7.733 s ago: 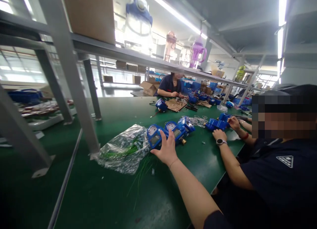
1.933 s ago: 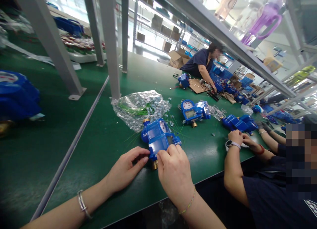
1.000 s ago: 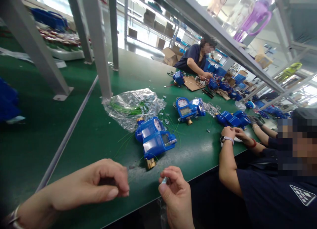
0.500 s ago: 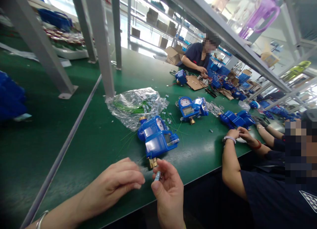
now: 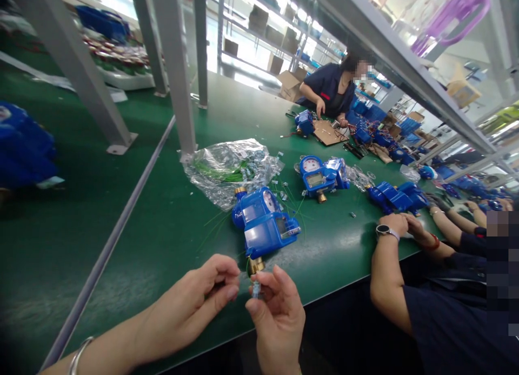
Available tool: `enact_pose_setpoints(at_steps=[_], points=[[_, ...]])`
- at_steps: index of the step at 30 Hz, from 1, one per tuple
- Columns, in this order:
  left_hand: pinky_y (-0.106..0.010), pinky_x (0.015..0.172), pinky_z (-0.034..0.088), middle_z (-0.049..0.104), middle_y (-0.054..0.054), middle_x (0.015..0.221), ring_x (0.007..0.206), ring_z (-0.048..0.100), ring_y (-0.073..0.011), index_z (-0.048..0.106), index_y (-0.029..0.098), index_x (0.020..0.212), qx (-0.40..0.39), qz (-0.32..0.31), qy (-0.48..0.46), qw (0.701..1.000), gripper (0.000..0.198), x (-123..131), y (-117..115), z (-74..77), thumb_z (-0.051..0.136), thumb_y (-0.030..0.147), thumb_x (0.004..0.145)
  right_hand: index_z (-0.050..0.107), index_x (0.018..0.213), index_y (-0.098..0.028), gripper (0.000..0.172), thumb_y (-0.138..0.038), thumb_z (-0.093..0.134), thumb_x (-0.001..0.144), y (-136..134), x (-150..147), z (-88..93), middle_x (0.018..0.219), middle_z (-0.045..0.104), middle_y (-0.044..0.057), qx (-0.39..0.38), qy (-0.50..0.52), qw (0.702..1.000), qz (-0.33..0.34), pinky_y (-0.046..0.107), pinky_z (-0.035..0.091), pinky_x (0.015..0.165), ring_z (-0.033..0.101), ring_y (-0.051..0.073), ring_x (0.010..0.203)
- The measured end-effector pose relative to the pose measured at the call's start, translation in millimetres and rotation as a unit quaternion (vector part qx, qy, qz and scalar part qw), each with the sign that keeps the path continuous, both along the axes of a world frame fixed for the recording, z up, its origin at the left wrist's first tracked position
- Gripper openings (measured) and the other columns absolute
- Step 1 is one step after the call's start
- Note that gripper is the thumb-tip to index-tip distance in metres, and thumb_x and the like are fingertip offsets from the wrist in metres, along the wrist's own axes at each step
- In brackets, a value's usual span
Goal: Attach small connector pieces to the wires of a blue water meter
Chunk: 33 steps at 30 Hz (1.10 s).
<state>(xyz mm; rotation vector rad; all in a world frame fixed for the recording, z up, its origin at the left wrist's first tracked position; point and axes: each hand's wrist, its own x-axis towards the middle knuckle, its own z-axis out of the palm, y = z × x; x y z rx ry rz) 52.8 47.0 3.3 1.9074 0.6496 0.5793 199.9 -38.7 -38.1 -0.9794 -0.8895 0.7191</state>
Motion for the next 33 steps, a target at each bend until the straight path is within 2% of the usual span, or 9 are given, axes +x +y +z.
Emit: enact_pose_setpoints(at_steps=[4, 10, 13, 16, 22, 26, 30, 33], points=[[-0.022, 0.065, 0.042, 0.059, 0.006, 0.081, 0.071, 0.056, -0.0108, 0.036, 0.026, 0.108, -0.013, -0.006, -0.01, 1.0, 0.015, 0.1, -1.9, -3.2, 0.04, 0.027, 0.093, 0.055, 0.117, -0.033, 0.047, -0.014, 0.07, 0.077, -0.8, -1.5, 0.2, 0.103, 0.068, -0.001, -0.005, -0.026, 1.0, -0.013, 0.019, 0.054, 0.082, 0.064, 0.011, 0.094], [-0.021, 0.063, 0.042, 0.059, 0.005, 0.079, 0.069, 0.057, -0.0114, 0.036, 0.025, 0.105, -0.004, 0.003, -0.015, 1.0, 0.013, -0.6, -1.3, -4.2, 0.041, 0.025, 0.093, 0.059, 0.113, -0.034, 0.042, -0.019, 0.072, 0.075, 4.4, -5.4, 7.2, 0.096, 0.07, -0.001, 0.01, -0.054, 0.997, -0.047, 0.017, 0.056, 0.075, 0.067, 0.011, 0.085], [-0.02, 0.063, 0.041, 0.059, 0.006, 0.079, 0.069, 0.057, -0.0108, 0.035, 0.026, 0.105, -0.005, -0.002, -0.014, 1.0, 0.014, -1.0, -0.7, -3.4, 0.041, 0.025, 0.093, 0.059, 0.114, -0.032, 0.042, -0.021, 0.072, 0.076, 5.2, -6.8, 9.1, 0.094, 0.07, 0.002, 0.011, -0.078, 0.995, -0.063, 0.024, 0.059, 0.071, 0.068, 0.015, 0.082], [-0.019, 0.063, 0.041, 0.058, 0.008, 0.078, 0.068, 0.057, -0.0091, 0.034, 0.028, 0.104, -0.008, -0.009, -0.013, 1.0, 0.014, -0.6, -1.1, -3.1, 0.041, 0.025, 0.093, 0.057, 0.117, -0.03, 0.043, -0.019, 0.07, 0.078, 2.2, -6.4, 3.4, 0.097, 0.069, 0.003, 0.011, -0.115, 0.99, -0.078, 0.028, 0.06, 0.072, 0.067, 0.017, 0.084], [-0.019, 0.066, 0.043, 0.057, 0.006, 0.081, 0.072, 0.057, -0.0101, 0.032, 0.028, 0.106, -0.009, -0.021, -0.015, 1.0, 0.014, 0.5, -1.1, -5.7, 0.038, 0.028, 0.094, 0.048, 0.127, -0.034, 0.058, -0.007, 0.065, 0.078, -2.9, -0.7, -18.8, 0.11, 0.064, 0.002, 0.017, -0.186, 0.981, -0.06, 0.033, 0.056, 0.084, 0.062, 0.018, 0.099], [-0.021, 0.071, 0.046, 0.057, 0.004, 0.082, 0.078, 0.058, -0.012, 0.032, 0.028, 0.107, -0.025, -0.034, -0.007, 0.999, 0.014, 0.4, 1.4, -6.6, 0.037, 0.03, 0.094, 0.048, 0.126, -0.036, 0.056, -0.012, 0.067, 0.079, 1.0, -2.3, -19.5, 0.109, 0.064, 0.001, 0.008, -0.126, 0.992, -0.006, 0.03, 0.055, 0.084, 0.062, 0.017, 0.099], [-0.022, 0.077, 0.049, 0.058, 0.0, 0.09, 0.084, 0.059, -0.0141, 0.031, 0.028, 0.115, -0.022, 0.011, -0.031, 0.999, 0.026, 0.7, 1.6, -18.5, 0.041, 0.033, 0.092, 0.048, 0.124, -0.038, 0.052, -0.024, 0.07, 0.079, 6.7, -9.9, -14.4, 0.107, 0.065, -0.001, -0.006, -0.052, 0.998, 0.033, 0.03, 0.055, 0.082, 0.064, 0.016, 0.094], [-0.02, 0.07, 0.051, 0.055, -0.002, 0.09, 0.079, 0.057, -0.0153, 0.035, 0.027, 0.117, -0.019, 0.078, -0.058, 0.995, 0.033, 4.8, 2.4, -30.5, 0.049, 0.037, 0.088, 0.048, 0.123, -0.036, 0.049, -0.032, 0.069, 0.079, 15.9, -13.4, -7.3, 0.1, 0.067, -0.001, 0.021, -0.136, 0.99, -0.033, 0.031, 0.055, 0.078, 0.063, 0.016, 0.087]])
